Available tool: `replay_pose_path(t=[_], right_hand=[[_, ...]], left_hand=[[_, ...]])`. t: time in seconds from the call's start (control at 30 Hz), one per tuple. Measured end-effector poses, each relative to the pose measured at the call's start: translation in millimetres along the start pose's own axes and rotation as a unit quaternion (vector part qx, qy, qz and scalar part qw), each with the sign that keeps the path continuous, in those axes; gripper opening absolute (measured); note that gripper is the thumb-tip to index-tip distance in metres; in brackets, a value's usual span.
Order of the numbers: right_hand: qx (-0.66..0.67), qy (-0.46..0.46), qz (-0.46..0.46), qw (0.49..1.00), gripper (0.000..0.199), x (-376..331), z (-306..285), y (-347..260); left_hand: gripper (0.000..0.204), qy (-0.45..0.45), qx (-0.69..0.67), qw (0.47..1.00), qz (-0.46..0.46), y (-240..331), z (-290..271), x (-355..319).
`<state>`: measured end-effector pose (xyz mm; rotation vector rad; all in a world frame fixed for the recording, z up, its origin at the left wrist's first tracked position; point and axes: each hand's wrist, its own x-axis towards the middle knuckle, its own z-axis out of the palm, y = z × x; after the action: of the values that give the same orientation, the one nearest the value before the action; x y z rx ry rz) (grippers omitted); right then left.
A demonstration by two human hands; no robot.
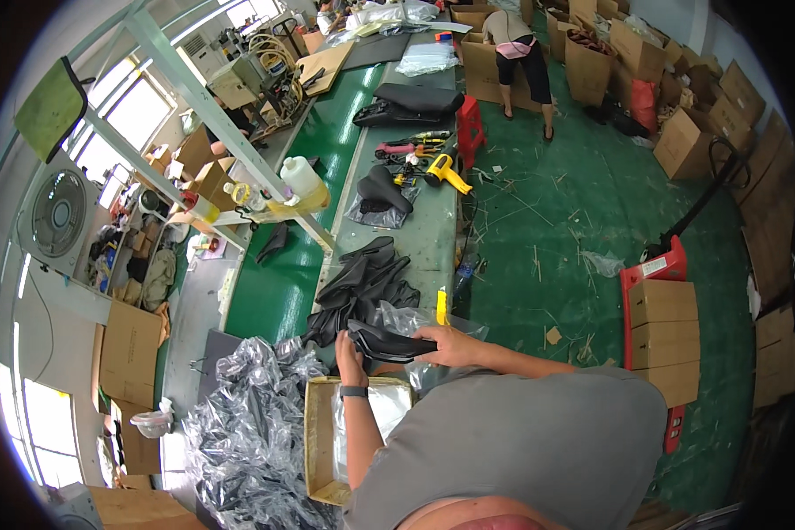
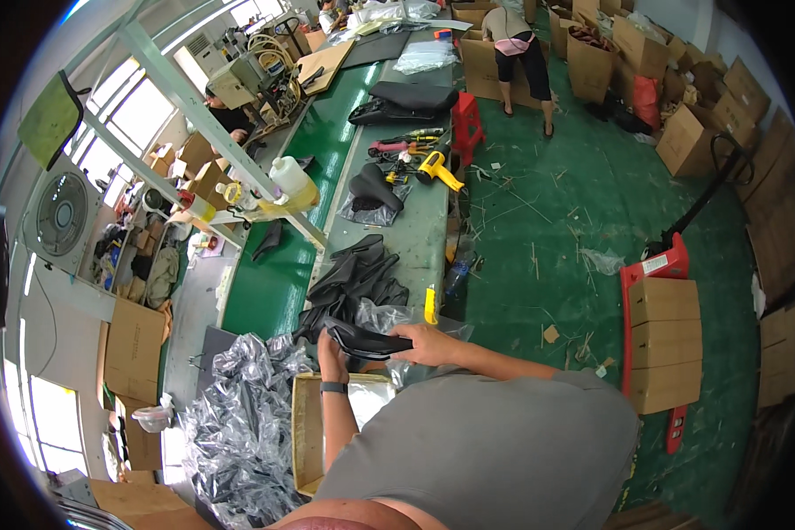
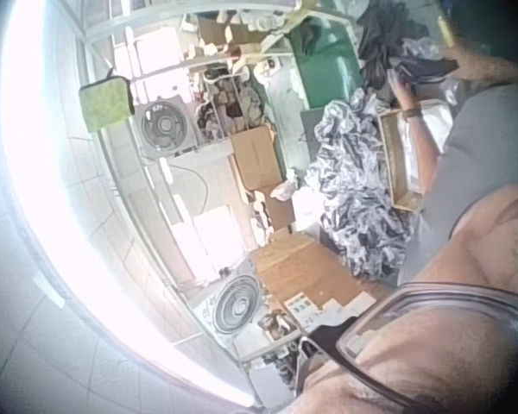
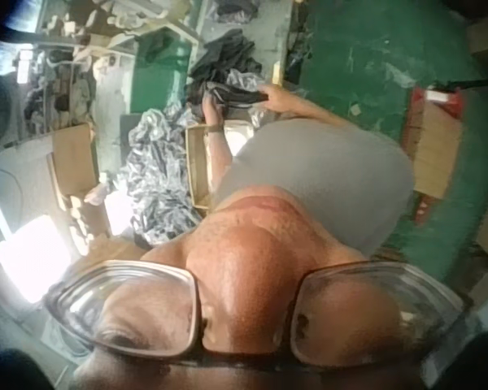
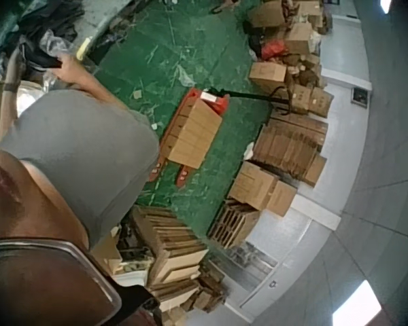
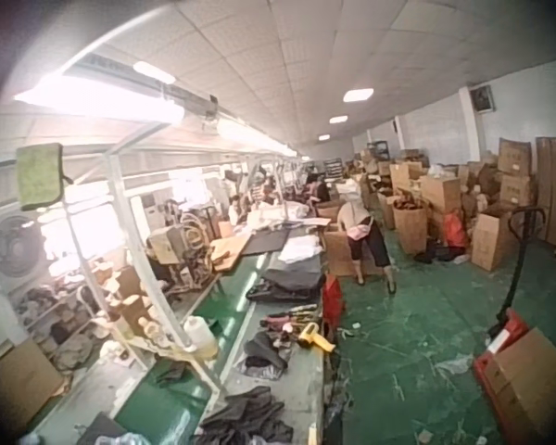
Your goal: The recorder is seen putting bicycle seats into plastic bags and then placing them into a cardboard box for shipping.
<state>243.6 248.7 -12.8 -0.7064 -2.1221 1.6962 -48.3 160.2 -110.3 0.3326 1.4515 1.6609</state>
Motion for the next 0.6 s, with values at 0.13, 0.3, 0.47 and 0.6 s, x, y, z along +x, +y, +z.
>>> replay_pose_path(t=[0.13,0.3,0.47,0.6], right_hand=[[0.199,-0.080,0.066,0.974,0.035,-7,-14,-15],[0.198,-0.083,0.073,0.974,0.039,-16,-38,-31],[-0.159,0.019,-0.012,0.987,0.039,-28,-71,-13],[-0.338,0.111,-0.095,0.930,0.050,-18,-63,49]], left_hand=[[0.039,-0.179,-0.120,0.966,-0.143,-61,13,11],[0.033,-0.176,-0.148,0.960,-0.162,-83,41,15],[0.020,-0.033,-0.064,0.997,0.033,5,89,-8],[0.013,-0.037,0.208,0.949,0.234,51,127,-54]])
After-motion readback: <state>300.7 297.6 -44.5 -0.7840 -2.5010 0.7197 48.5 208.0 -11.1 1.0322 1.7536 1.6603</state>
